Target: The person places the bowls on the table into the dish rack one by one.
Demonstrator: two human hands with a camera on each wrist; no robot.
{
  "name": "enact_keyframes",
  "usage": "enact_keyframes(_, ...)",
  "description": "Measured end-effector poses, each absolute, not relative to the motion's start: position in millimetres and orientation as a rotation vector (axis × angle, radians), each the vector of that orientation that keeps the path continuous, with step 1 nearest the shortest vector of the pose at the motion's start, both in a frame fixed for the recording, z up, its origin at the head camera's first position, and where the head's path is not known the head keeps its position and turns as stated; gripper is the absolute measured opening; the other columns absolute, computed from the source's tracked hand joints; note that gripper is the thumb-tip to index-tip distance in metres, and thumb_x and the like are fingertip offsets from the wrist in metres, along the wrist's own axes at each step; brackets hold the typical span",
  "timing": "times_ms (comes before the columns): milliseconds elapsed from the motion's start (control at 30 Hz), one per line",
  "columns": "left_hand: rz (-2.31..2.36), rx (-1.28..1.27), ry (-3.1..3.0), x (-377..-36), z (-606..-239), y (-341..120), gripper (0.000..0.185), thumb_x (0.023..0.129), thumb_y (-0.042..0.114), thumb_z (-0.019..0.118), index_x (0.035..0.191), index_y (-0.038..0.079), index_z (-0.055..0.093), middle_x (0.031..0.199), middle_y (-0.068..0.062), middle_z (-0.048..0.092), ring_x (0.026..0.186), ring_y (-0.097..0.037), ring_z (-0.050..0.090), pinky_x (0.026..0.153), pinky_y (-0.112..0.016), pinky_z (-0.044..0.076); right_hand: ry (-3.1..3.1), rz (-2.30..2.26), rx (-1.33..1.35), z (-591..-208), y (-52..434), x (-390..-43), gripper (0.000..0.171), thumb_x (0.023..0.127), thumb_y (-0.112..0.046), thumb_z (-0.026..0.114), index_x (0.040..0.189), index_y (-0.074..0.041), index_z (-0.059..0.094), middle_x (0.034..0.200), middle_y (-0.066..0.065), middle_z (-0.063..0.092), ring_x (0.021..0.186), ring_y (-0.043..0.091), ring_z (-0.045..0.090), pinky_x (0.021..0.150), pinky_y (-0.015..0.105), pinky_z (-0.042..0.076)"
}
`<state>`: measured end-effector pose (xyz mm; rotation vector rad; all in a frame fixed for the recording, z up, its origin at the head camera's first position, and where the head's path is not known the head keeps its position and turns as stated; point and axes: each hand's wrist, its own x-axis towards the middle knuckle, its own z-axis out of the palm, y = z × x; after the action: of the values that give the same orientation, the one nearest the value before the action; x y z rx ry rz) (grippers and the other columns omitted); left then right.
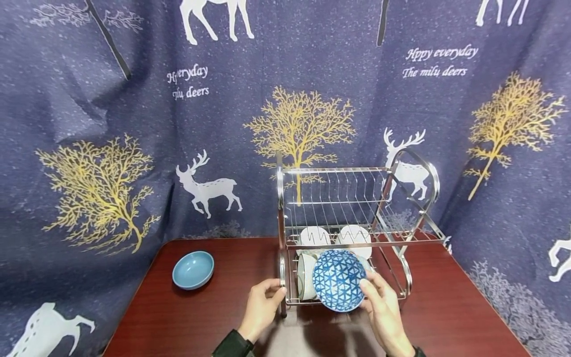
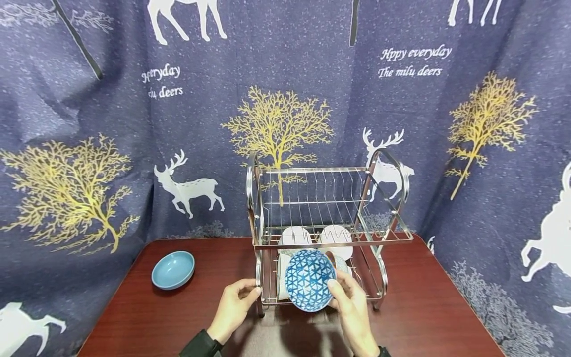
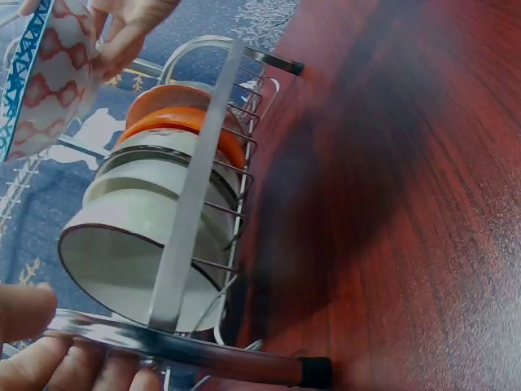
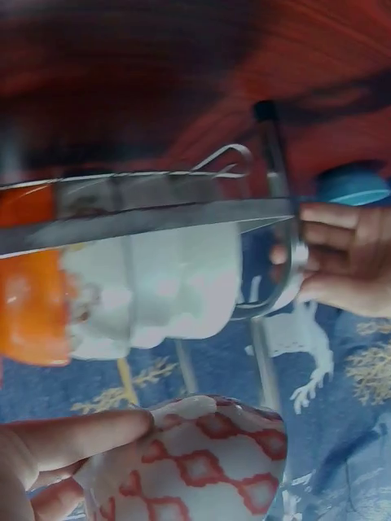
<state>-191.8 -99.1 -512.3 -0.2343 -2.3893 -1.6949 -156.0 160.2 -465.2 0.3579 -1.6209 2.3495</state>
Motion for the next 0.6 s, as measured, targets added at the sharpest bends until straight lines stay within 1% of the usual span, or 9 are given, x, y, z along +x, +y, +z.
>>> enact_keyframes(100, -1.643, -0.182, -2.412, -194, -516, -96, 0.016, 0.085, 0.01, 0.071, 0.098, 0.001, 0.069, 0.084, -0.003, 0.069, 0.076, -0.015, 0.065, 0.07, -0.025, 0.052, -1.638, 2.284, 0.296, -462, 170, -156, 0.027, 0.096, 0.004, 0.046, 0.117, 0.022, 0.044, 0.103, 0.017, 0.061, 0.084, 0.019, 0.065, 0.063, 0.032, 0.056)
enact_keyframes(167, -1.62, -0.152, -2.427, -194, -517, -95, 0.014, 0.085, 0.011, 0.071, 0.096, 0.003, 0.07, 0.084, -0.002, 0.069, 0.076, -0.014, 0.065, 0.069, -0.025, 0.052, -1.675, 2.227, 0.22, -460, 177, -157, 0.029, 0.096, 0.003, 0.048, 0.119, 0.021, 0.044, 0.101, 0.015, 0.062, 0.083, 0.017, 0.065, 0.062, 0.03, 0.056)
enact_keyframes(267, -1.611, -0.142, -2.44, -195, -518, -95, 0.012, 0.085, 0.011, 0.071, 0.095, 0.004, 0.07, 0.086, -0.003, 0.07, 0.078, -0.015, 0.065, 0.069, -0.026, 0.052, -1.801, 2.057, 0.056, -456, 188, -157, 0.029, 0.094, 0.0, 0.055, 0.119, 0.014, 0.05, 0.099, 0.008, 0.065, 0.083, 0.012, 0.064, 0.063, 0.026, 0.055)
enact_keyframes(367, -1.598, -0.149, -2.448, -195, -518, -95, 0.01, 0.085, 0.012, 0.071, 0.093, 0.005, 0.07, 0.087, -0.004, 0.071, 0.08, -0.016, 0.066, 0.07, -0.026, 0.052, -1.921, 1.873, -0.084, -452, 199, -158, 0.029, 0.092, -0.003, 0.061, 0.119, 0.006, 0.055, 0.098, 0.002, 0.066, 0.086, 0.006, 0.063, 0.067, 0.02, 0.053)
enact_keyframes(500, -1.575, -0.16, -2.455, -194, -517, -95, 0.009, 0.085, 0.011, 0.071, 0.092, 0.006, 0.07, 0.087, -0.003, 0.071, 0.08, -0.015, 0.066, 0.07, -0.027, 0.052, -2.002, 1.691, -0.152, -446, 209, -160, 0.03, 0.089, -0.004, 0.066, 0.117, 0.002, 0.058, 0.099, 0.001, 0.066, 0.088, 0.002, 0.063, 0.07, 0.014, 0.05)
enact_keyframes(600, -1.574, -0.16, -2.456, -194, -516, -95, 0.009, 0.085, 0.011, 0.071, 0.092, 0.005, 0.07, 0.086, -0.002, 0.071, 0.079, -0.014, 0.065, 0.07, -0.026, 0.051, -2.051, 1.551, -0.169, -443, 214, -161, 0.034, 0.085, -0.006, 0.07, 0.117, -0.002, 0.059, 0.097, -0.002, 0.064, 0.084, 0.002, 0.061, 0.071, 0.012, 0.047)
